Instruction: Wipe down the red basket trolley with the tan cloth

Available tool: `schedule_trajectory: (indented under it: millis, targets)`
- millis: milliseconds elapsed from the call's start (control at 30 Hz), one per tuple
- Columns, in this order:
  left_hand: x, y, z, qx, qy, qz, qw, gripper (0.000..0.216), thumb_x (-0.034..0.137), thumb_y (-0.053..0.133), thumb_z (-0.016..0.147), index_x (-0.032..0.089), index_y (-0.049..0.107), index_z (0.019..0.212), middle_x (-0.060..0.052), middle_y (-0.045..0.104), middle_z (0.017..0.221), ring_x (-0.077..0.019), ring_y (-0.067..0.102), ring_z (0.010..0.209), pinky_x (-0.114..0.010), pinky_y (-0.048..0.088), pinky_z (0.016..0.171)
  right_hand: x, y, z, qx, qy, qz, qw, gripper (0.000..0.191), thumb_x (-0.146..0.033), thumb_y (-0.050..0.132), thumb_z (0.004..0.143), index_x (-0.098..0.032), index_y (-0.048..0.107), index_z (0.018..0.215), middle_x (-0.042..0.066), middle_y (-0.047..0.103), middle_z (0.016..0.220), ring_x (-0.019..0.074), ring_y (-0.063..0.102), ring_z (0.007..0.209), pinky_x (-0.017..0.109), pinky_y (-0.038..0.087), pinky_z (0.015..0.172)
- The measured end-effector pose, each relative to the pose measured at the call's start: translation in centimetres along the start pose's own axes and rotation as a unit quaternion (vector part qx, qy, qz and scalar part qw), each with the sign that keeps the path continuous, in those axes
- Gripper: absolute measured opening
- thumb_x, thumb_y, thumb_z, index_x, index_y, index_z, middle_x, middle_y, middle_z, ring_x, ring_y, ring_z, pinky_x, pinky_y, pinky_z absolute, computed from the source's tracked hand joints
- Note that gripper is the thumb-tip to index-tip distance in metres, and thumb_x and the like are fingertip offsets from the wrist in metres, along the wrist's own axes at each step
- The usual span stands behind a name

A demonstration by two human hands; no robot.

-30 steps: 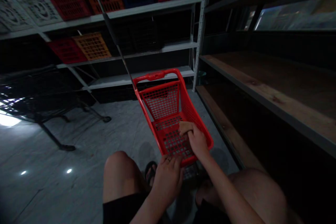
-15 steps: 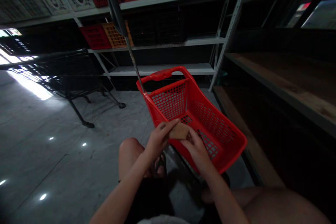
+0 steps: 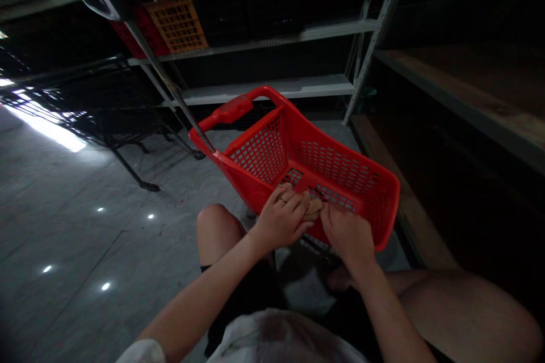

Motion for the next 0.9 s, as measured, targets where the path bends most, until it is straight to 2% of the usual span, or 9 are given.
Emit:
schedule_trajectory:
  millis: [67,200,267,333,400,533,633,733,900]
  targets:
    - [-2.5,-0.8,-1.0,0.009,-0.009,0.04,0.999,0.042,0.041,0.056,0.102,0.014,0.066,0.133,-0.012,0.073,0.127,-0.0251,0.064,0.127,-0.044,0.043,0.122,1.2,0.1,0.2,0.0,0.037,-0.001,0.999,0.05,-0.034,0.032,0.109,-0.014,0.078,0.104,0.015,0.081,0.097,0.0284,0.08,0.085,0.031,0.053,0.065]
    - [-11.2,-4.7,-4.7,0.077,-0.114,0.125,0.983,0.031,0.028,0.049,0.105,0.016,0.069,0.126,-0.01,0.074,0.13,-0.0258,0.063,0.132,-0.048,0.042,0.124,2.2,0.3,0.7,-0.012,0.059,0.006,0.998,0.053,-0.036,0.032,0.108,-0.015,0.081,0.103,0.017,0.081,0.095,0.0327,0.08,0.089,0.037,0.057,0.072]
    - [-12.9,-6.0,-6.1,0.116,-0.172,0.147,0.967,0.032,0.027,0.047,0.105,0.016,0.068,0.126,-0.011,0.071,0.136,-0.028,0.059,0.138,-0.052,0.038,0.126,2.0,0.1,1.0,-0.013,0.061,0.006,0.998,0.054,-0.035,0.032,0.107,-0.014,0.082,0.103,0.018,0.081,0.095,0.0328,0.08,0.09,0.037,0.058,0.075]
    - [-12.0,-5.7,-6.4,0.139,-0.239,0.145,0.95,0.033,0.026,0.047,0.105,0.016,0.068,0.127,-0.012,0.071,0.136,-0.0287,0.058,0.138,-0.055,0.034,0.128,1.5,-0.1,1.1,-0.013,0.059,0.001,0.998,0.055,-0.035,0.031,0.107,-0.013,0.082,0.104,0.019,0.081,0.097,0.0333,0.08,0.091,0.039,0.058,0.077]
    - [-8.8,-3.6,-5.5,0.137,-0.284,0.122,0.941,0.032,0.026,0.049,0.105,0.018,0.069,0.129,-0.01,0.074,0.131,-0.027,0.062,0.131,-0.054,0.032,0.129,0.9,-0.3,1.3,-0.014,0.053,0.001,0.999,0.057,-0.034,0.029,0.108,-0.013,0.081,0.107,0.02,0.08,0.099,0.0338,0.08,0.093,0.039,0.059,0.078]
    - [0.2,1.8,-1.5,0.088,-0.199,0.075,0.973,0.027,0.032,0.055,0.104,0.024,0.072,0.122,-0.004,0.076,0.127,-0.0196,0.068,0.116,-0.043,0.038,0.123,0.5,0.1,1.6,-0.037,0.039,0.014,0.998,0.059,-0.034,0.026,0.108,-0.012,0.08,0.111,0.02,0.08,0.102,0.0343,0.079,0.098,0.04,0.059,0.081]
    - [1.9,2.9,-0.9,0.074,-0.108,0.084,0.988,0.029,0.031,0.055,0.103,0.027,0.071,0.127,-0.001,0.073,0.137,-0.016,0.066,0.121,-0.035,0.039,0.122,0.9,0.3,1.6,-0.049,0.041,0.013,0.998,0.061,-0.035,0.024,0.108,-0.012,0.081,0.11,0.021,0.08,0.103,0.0338,0.079,0.099,0.039,0.059,0.083]
    - [-2.4,1.2,-3.2,0.057,-0.066,0.113,0.99,0.038,0.025,0.054,0.102,0.024,0.066,0.138,-0.003,0.073,0.137,-0.0173,0.064,0.128,-0.034,0.037,0.125,1.2,0.2,1.6,-0.04,0.039,0.019,0.998,0.06,-0.036,0.027,0.107,-0.013,0.082,0.109,0.021,0.08,0.101,0.0351,0.079,0.097,0.04,0.058,0.081]
    - [-13.4,-5.1,-8.4,0.117,-0.23,0.146,0.955,0.036,0.026,0.05,0.103,0.02,0.069,0.133,-0.01,0.07,0.141,-0.0269,0.057,0.142,-0.05,0.035,0.128,1.2,0.5,1.8,-0.014,0.032,0.046,0.998,0.055,-0.038,0.032,0.105,-0.016,0.083,0.105,0.02,0.08,0.093,0.036,0.079,0.086,0.041,0.056,0.073]
Point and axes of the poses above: each hand's wrist, its own z-axis towards the middle knuckle, its own y-axis out of the palm, x = y × z, the point moved 7 cm from there along z, towards the middle knuckle
